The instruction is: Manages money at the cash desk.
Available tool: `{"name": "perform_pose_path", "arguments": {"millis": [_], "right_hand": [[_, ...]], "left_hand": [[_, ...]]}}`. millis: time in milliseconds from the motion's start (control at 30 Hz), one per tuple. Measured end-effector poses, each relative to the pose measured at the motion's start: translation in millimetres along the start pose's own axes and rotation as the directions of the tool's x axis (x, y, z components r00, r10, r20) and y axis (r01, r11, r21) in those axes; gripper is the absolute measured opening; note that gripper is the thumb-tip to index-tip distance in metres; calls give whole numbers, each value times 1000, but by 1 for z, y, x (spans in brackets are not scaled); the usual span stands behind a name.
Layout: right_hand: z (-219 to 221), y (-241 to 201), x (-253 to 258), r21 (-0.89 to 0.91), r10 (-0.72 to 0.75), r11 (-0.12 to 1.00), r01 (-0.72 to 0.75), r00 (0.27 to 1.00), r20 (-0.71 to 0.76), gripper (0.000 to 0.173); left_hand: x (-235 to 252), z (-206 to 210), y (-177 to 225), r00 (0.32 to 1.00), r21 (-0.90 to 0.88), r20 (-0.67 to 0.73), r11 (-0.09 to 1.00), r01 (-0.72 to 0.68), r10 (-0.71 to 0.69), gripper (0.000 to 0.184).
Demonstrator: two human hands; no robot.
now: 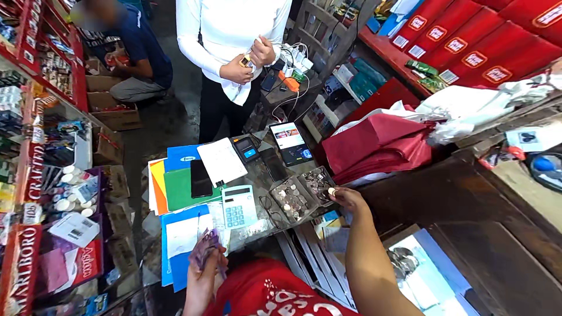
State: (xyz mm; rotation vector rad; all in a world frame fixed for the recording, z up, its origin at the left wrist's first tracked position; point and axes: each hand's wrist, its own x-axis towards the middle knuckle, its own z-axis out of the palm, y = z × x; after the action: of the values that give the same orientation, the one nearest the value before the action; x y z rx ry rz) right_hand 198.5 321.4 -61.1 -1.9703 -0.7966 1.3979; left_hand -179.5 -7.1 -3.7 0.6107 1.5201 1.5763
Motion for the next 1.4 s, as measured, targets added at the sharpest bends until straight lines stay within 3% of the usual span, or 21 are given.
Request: {"name": "perform_pose_path", "arguments": {"millis": [200, 267, 300, 367, 433, 500, 633, 800, 933, 1033, 1133, 1233, 1333, 1400], "right_hand": [[10, -6, 4, -37, 70, 997, -72, 996, -46, 24], [16, -10, 6, -237, 0, 971, -33, 991, -136, 27], [18, -11, 8, -400, -88, 916, 25, 986, -141, 31], [18, -12, 14, -690, -248, 703, 173, 969, -11, 30], [23, -11, 18, -867, -265, 439, 237, 956, 128, 30], [28, -11, 16, -940, -225, 285, 189, 966, 126, 32], [29, -21, 14, -971, -190, 164, 174, 971, 142, 32], [20, -32, 23, -960, -120, 107, 258, 962, 245, 30], [15, -26, 26, -920, -127, 230, 316, 948, 293, 27], [18, -23, 17, -834, -276, 447, 324, 937, 216, 20], [15, -17, 15, -729, -331, 603, 324, 933, 141, 27], [21, -14, 2, -559, -312, 773, 301, 947, 77, 36], [36, -24, -20, -266, -255, 925, 272, 962, 94, 28], [45, -26, -23, -185, -272, 942, 278, 960, 58, 25]], "left_hand": [[-4, 6, -6, 1000, -21, -7, 999, -28, 28, 28], [-7, 4, -8, 1000, -15, -21, 1000, -19, 19, 29], [-8, 3, -9, 999, -16, -34, 1000, -19, 18, 28], [-11, 1, -12, 998, -22, -62, 1000, -18, 16, 25], [-14, 2, -10, 997, -17, -82, 1000, -12, 10, 24], [-17, 3, -8, 995, -14, -103, 1000, -8, 7, 25], [-24, 0, -11, 993, -24, -120, 1000, -19, 16, 28], [-33, 1, -12, 986, -24, -168, 1000, -14, 10, 28], [-39, -2, -17, 983, -7, -182, 1000, -20, 18, 28], [-40, -2, -21, 984, -20, -178, 1000, 21, -25, 30], [-37, 0, -22, 982, -4, -164, 996, 91, -90, 27], [-34, -2, -23, 971, 24, -119, 977, 212, -208, 39], [-28, 0, -27, 952, 23, -102, 956, 293, -290, 38], [-26, 2, -29, 943, 18, -99, 947, 322, -319, 32]]}}
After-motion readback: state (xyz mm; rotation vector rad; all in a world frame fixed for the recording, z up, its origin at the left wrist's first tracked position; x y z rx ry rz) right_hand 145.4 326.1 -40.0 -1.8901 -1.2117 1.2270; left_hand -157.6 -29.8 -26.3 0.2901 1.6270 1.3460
